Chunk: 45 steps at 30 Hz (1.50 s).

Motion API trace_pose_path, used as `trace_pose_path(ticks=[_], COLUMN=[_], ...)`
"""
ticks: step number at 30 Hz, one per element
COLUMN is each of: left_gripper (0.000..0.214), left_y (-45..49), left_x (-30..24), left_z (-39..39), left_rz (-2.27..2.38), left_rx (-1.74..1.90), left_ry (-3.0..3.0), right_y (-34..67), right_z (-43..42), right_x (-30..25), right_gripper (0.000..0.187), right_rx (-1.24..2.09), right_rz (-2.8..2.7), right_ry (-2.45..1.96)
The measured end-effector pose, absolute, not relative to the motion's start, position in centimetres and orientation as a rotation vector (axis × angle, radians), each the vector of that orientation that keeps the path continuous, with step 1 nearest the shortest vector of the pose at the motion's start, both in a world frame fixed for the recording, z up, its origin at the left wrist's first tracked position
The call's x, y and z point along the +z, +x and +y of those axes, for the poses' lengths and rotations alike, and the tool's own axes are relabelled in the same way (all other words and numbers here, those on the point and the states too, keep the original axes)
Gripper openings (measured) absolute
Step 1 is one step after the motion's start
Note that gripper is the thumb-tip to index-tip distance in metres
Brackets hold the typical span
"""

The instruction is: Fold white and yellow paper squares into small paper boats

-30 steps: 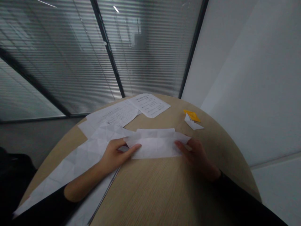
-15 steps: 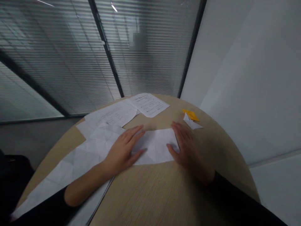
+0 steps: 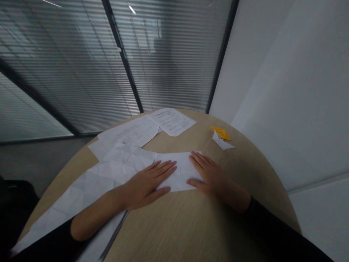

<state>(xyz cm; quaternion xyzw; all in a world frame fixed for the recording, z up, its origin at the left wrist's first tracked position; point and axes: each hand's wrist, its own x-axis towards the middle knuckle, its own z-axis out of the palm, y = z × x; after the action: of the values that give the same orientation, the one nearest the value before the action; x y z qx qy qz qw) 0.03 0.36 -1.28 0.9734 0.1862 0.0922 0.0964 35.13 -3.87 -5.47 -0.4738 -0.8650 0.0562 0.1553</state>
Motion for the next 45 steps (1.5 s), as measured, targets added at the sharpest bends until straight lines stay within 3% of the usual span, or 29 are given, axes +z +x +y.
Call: trace_pose_path(ticks=[11, 21, 29, 38, 45], left_gripper=[0.075, 0.034, 0.03, 0.024, 0.031], left_y=[0.4, 1.1, 1.0, 0.8, 0.9], left_x=[-0.5, 0.2, -0.2, 0.2, -0.3], left_z=[0.1, 0.0, 0.0, 0.5, 0.8], left_rz=[0.549, 0.377, 0.46, 0.498, 0.695], left_rx=[0.264, 0.655, 0.784, 0.85, 0.75], left_ry=[2.96, 3.014, 3.012, 3.097, 3.146], right_y=[35.7, 35.7, 35.2, 35.5, 34.6], right_z=[-3.3, -3.3, -4.4, -4.7, -5.5], right_x=[-4.6, -4.1, -3.1, -2.1, -1.0], right_gripper=[0.075, 0.046, 0.079, 0.055, 0.058], right_rx=[0.046, 0.029, 0.244, 0.166, 0.227], right_rz=[-2.373, -2.31, -2.488, -2.467, -2.55], right_ry=[-1.447, -1.24, -1.039, -1.079, -0.964])
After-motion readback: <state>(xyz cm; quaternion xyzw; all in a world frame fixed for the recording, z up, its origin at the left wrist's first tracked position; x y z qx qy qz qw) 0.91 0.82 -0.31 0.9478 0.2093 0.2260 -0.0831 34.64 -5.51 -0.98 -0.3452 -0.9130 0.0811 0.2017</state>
